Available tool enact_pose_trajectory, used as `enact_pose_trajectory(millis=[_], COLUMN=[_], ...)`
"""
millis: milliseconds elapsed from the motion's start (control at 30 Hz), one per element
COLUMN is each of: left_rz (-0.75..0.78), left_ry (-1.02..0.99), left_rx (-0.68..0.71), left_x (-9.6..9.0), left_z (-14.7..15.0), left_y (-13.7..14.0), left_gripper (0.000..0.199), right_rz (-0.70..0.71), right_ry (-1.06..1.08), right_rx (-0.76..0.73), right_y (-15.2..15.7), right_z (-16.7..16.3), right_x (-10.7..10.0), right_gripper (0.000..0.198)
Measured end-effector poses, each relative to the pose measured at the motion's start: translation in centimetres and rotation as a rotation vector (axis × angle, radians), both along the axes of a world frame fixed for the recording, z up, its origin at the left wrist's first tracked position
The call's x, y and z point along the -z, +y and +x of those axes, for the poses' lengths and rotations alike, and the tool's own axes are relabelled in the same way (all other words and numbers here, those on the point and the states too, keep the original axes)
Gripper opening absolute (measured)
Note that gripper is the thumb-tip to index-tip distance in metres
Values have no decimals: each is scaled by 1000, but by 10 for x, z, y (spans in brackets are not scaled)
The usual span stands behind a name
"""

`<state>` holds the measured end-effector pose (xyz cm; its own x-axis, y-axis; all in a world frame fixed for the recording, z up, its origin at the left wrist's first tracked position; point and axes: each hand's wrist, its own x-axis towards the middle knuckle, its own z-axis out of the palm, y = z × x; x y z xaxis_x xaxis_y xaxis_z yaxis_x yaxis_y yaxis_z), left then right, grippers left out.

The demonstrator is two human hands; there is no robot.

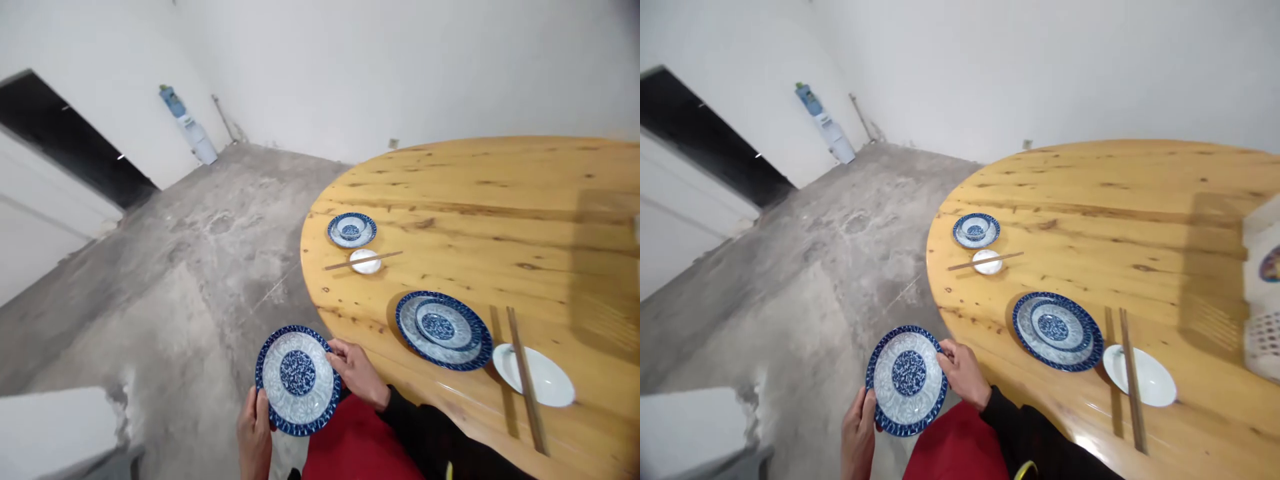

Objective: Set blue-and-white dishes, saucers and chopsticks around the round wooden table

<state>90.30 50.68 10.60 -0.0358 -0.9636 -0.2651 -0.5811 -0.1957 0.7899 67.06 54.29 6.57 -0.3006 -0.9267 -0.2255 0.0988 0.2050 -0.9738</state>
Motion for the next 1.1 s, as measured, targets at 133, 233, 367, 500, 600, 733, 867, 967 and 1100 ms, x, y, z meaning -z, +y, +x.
enact_pose_trajectory(millis=[133,233,367,500,600,733,867,967,1100], left_rz=[-15,26,52,63,-20,-151,-293,-301,-220], left_ry=[-7,2,47,76,77,100,62,65,139], left_rx=[28,10,45,215,329,473,616,623,664], left_x=[3,15,27,26,20,9,4,8,17], left_z=[-8,-10,-11,-17,-22,-19,-6,-2,-14], left_y=[-54,-83,-125,-187,-244,-323,-393,-433,-473], left_gripper=[59,62,66,63,61,55,45,40,37], right_rz=[-4,16,38,29,25,21,12,13,61], right_ry=[21,58,89,88,82,44,50,78,66], right_rx=[63,89,148,269,365,456,518,576,660], right_y=[-45,-70,-97,-129,-165,-224,-279,-310,-337], right_z=[-7,-12,-13,-7,2,21,41,52,55], right_x=[-1,-2,0,6,10,6,-5,-9,-5], right_gripper=[24,22,22,24,23,23,22,22,23])
